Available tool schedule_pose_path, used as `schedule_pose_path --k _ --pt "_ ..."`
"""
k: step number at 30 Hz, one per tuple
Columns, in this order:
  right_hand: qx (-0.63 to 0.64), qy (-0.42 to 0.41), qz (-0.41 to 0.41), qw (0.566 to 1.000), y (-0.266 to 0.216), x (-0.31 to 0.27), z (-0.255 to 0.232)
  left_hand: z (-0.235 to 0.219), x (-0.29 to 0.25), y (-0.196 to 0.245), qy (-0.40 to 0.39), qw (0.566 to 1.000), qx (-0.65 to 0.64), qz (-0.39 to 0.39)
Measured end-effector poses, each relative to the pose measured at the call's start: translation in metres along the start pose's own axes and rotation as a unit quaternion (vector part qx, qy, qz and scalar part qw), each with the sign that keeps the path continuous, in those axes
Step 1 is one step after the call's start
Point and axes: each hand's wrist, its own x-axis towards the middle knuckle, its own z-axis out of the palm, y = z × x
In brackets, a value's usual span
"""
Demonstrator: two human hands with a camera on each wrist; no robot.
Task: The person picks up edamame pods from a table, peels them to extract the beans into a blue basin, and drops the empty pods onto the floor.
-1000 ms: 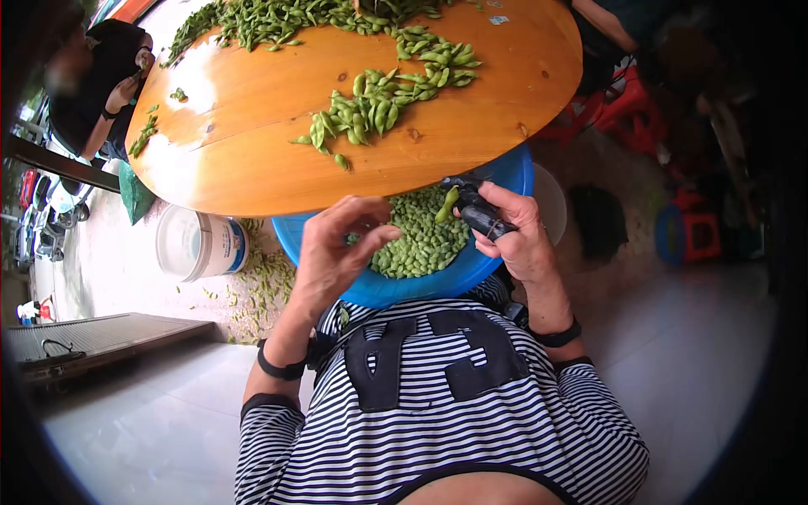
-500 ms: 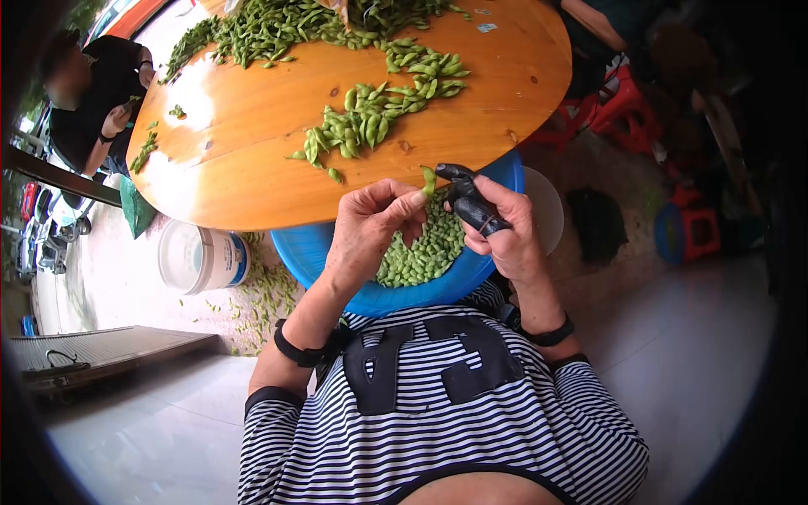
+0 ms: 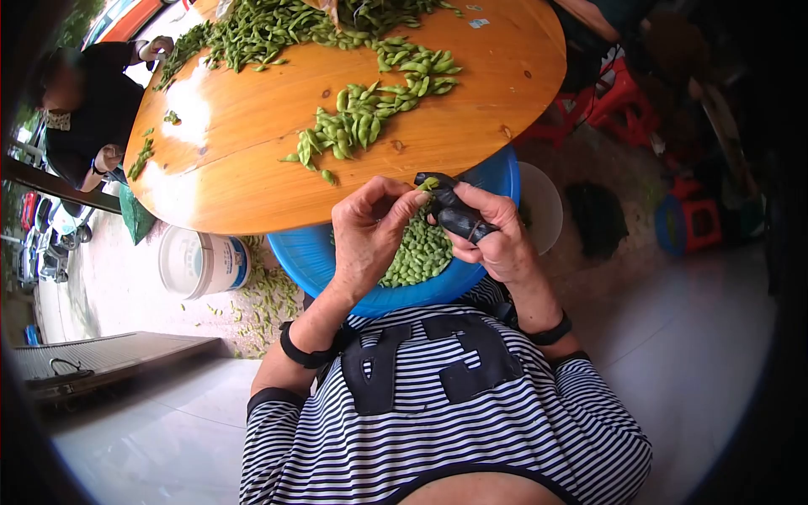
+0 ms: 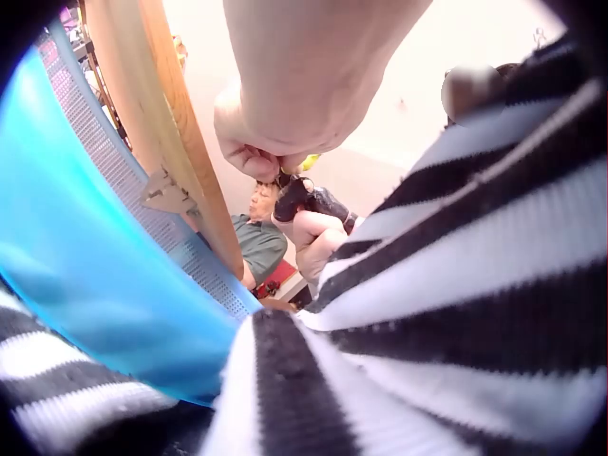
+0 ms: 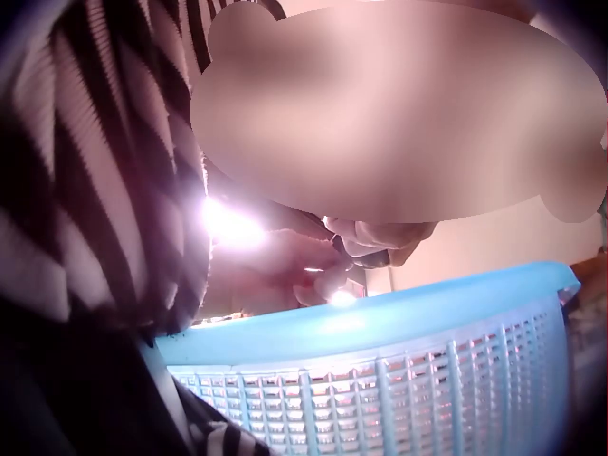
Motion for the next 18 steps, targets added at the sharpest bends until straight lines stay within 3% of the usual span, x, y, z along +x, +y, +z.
schedule_pose_path --k 3,6,7,8,11,15,17,18 --pt "-0.009 0.002 -0.035 0.999 0.002 0.001 0.000 0.001 -0.001 0.000 -0.008 1.000 0.005 0.022" --pt "0.004 -0.022 -0.031 0.999 0.005 0.003 -0.010 -0.005 0.000 -0.005 -0.060 0.996 -0.060 -0.031" --pt "0.044 -0.051 -0.023 0.997 0.007 0.004 -0.014 -0.008 0.002 -0.013 -0.103 0.967 -0.203 -0.118" --pt "0.084 -0.079 -0.015 0.993 0.009 0.004 -0.018 -0.009 0.003 -0.019 -0.143 0.908 -0.339 -0.201" --pt "0.146 -0.084 -0.005 0.986 0.014 0.004 -0.022 -0.011 0.004 -0.025 -0.195 0.884 -0.375 -0.200" --pt "0.092 -0.073 -0.034 0.993 0.011 0.004 -0.017 -0.008 0.003 -0.022 -0.199 0.879 -0.381 -0.206" --pt "0.032 -0.049 -0.020 0.998 0.014 0.005 -0.020 -0.005 0.000 -0.014 -0.128 0.926 -0.305 -0.182" --pt "0.032 -0.049 -0.020 0.998 0.015 0.005 -0.016 -0.003 0.000 -0.013 -0.128 0.926 -0.305 -0.183"
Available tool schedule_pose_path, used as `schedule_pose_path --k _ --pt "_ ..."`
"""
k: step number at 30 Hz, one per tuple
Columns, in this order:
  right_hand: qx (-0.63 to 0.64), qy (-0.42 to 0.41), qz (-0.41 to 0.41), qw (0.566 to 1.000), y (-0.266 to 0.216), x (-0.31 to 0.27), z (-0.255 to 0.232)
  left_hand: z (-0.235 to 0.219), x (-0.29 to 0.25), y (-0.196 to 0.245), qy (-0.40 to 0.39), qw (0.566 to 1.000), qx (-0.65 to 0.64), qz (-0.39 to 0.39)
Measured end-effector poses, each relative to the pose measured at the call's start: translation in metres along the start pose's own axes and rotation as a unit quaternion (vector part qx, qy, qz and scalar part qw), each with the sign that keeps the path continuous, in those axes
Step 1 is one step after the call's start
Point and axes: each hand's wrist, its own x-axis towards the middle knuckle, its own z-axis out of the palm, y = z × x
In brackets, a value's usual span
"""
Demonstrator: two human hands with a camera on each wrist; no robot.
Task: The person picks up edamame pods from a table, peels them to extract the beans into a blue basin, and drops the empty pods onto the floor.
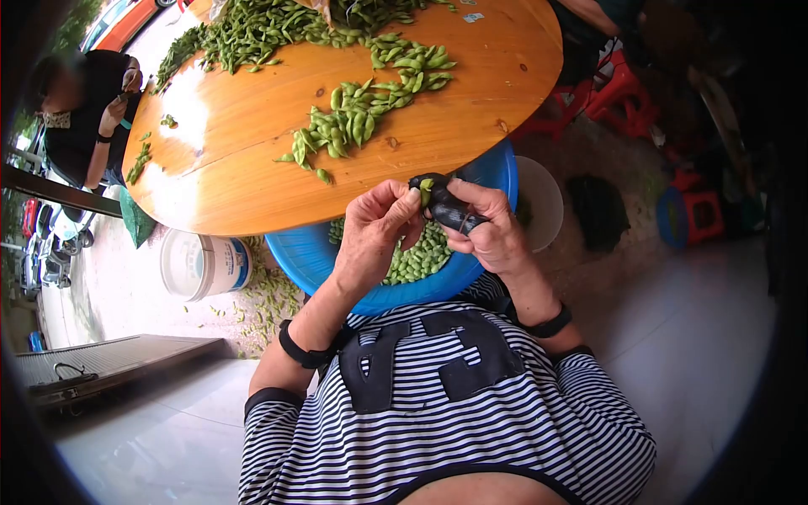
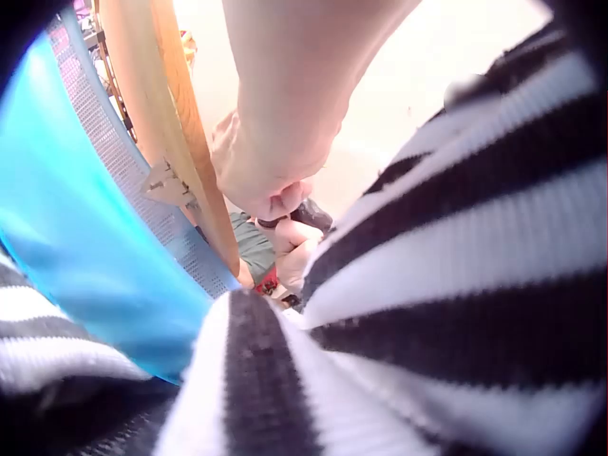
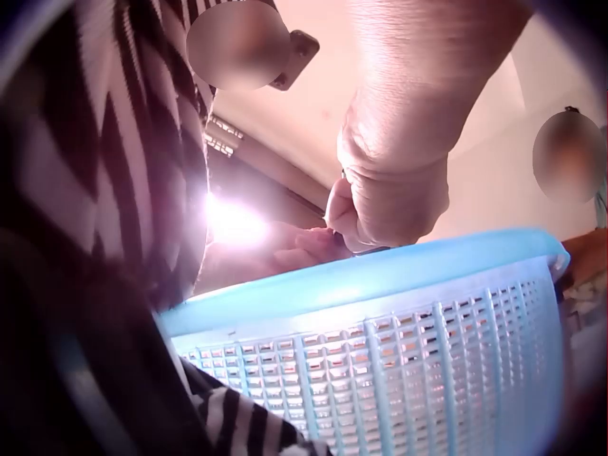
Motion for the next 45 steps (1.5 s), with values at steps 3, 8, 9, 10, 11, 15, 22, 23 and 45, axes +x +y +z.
schedule_pose_path --k 3,8,9,10,11,15,22,23,45 --pt "-0.092 0.083 0.001 0.992 0.002 -0.001 0.012 0.002 0.000 -0.001 0.052 0.987 0.141 0.059" --pt "-0.096 0.055 -0.037 0.993 0.004 -0.002 0.011 -0.006 0.001 0.000 0.038 0.996 0.068 0.034" --pt "-0.096 0.056 -0.037 0.993 0.006 -0.002 0.008 -0.008 0.001 0.000 0.017 1.000 -0.004 0.002" --pt "-0.010 0.012 -0.031 0.999 0.007 -0.002 0.004 -0.012 0.002 -0.001 0.018 1.000 -0.004 0.002" --pt "0.076 -0.031 -0.025 0.996 0.007 -0.003 0.002 -0.017 0.004 -0.004 -0.013 0.999 -0.038 -0.014" --pt "0.108 -0.041 0.012 0.993 -0.003 -0.003 0.003 -0.011 0.004 0.000 -0.034 0.997 -0.053 -0.032" --pt "-0.422 0.097 -0.158 0.887 0.003 -0.003 0.021 -0.010 -0.002 -0.004 0.065 0.910 0.397 0.101" --pt "-0.451 0.100 -0.164 0.872 0.001 -0.004 0.022 -0.006 -0.003 -0.002 0.064 0.910 0.397 0.101" --pt "-0.500 0.251 -0.200 0.804 -0.022 -0.020 -0.005 -0.015 -0.017 0.014 -0.059 0.911 0.392 0.112"
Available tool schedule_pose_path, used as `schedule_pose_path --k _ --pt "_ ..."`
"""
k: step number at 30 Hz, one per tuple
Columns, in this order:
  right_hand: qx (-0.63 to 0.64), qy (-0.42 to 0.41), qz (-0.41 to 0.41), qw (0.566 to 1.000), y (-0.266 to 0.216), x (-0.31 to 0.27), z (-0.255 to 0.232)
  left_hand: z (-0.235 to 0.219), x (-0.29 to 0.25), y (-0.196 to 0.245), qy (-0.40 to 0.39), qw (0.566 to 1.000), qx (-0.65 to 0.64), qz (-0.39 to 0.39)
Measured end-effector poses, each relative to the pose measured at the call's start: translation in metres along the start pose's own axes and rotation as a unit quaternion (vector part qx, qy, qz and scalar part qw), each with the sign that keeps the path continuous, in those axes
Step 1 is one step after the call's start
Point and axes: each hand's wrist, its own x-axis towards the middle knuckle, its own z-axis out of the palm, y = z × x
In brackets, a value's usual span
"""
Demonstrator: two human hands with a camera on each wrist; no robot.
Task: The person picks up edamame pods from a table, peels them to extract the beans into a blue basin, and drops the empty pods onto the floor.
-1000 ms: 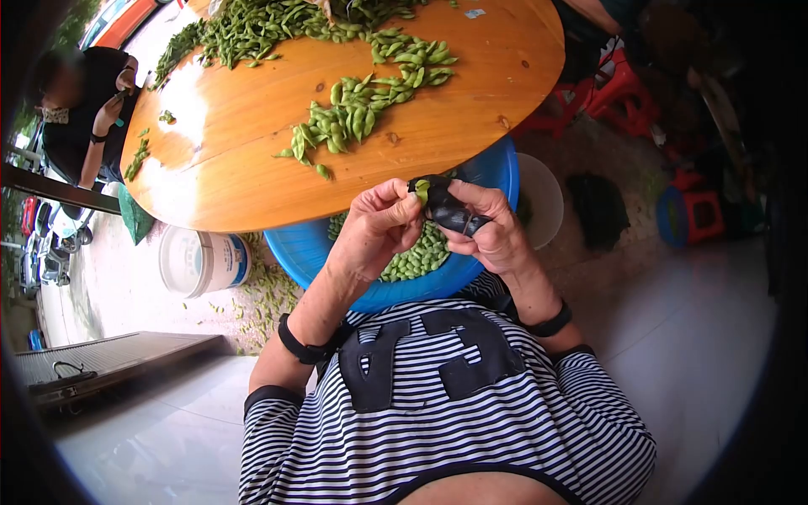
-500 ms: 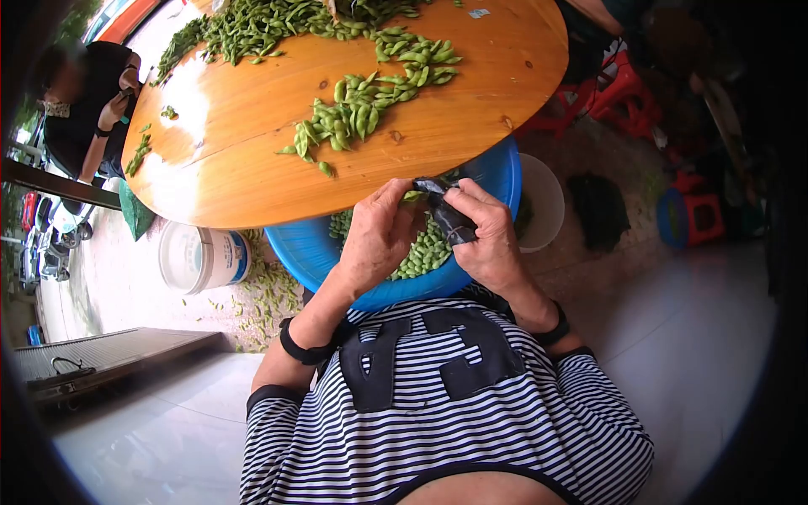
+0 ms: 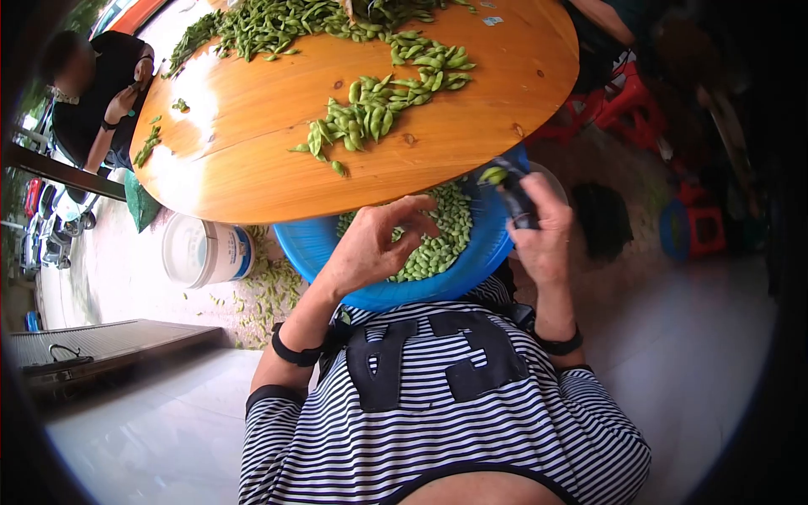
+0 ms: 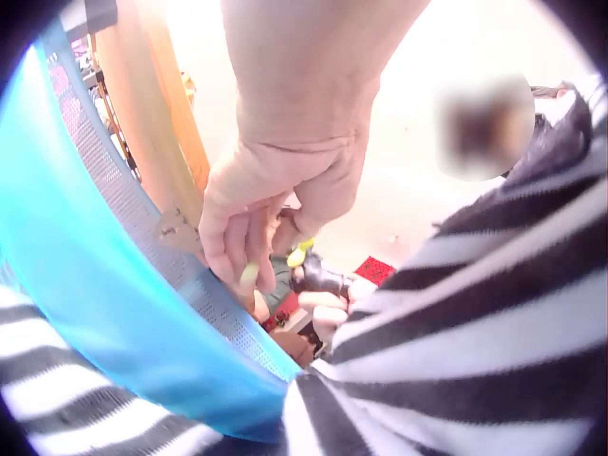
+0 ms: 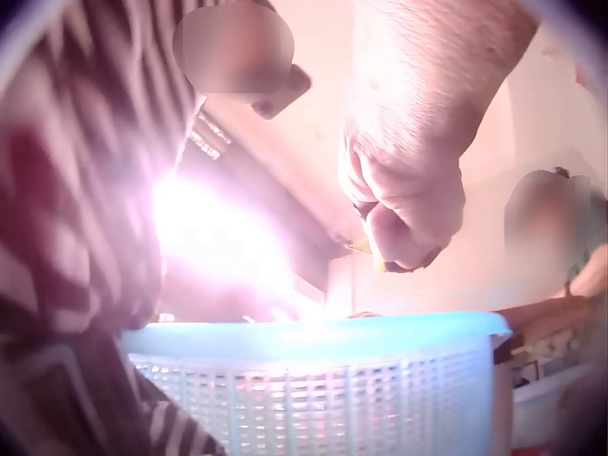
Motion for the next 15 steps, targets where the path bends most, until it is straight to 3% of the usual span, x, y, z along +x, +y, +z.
schedule_pose_path --k 2,3,5,6,8,12,15 --pt "-0.136 0.075 -0.027 0.988 0.012 0.004 -0.030 -0.014 -0.007 0.017 0.029 0.995 0.084 -0.053" --pt "-0.220 0.091 -0.003 0.971 0.021 0.003 -0.044 -0.019 -0.010 0.015 0.116 0.988 0.077 -0.062" --pt "-0.325 0.074 0.039 0.942 0.037 -0.001 -0.069 -0.038 -0.005 0.011 0.264 0.923 0.277 -0.034" --pt "-0.362 0.070 0.050 0.928 0.046 -0.003 -0.075 -0.046 0.001 0.009 0.328 0.894 0.305 -0.001" --pt "-0.357 0.055 0.094 0.928 0.042 -0.002 -0.078 -0.061 0.005 0.004 0.334 0.851 0.406 0.008" --pt "-0.249 0.034 0.103 0.962 0.028 0.001 -0.062 -0.059 0.010 0.001 0.298 0.822 0.485 0.000" --pt "-0.153 -0.024 0.020 0.988 0.011 0.008 -0.032 -0.049 0.006 0.004 0.292 0.831 0.473 0.004"
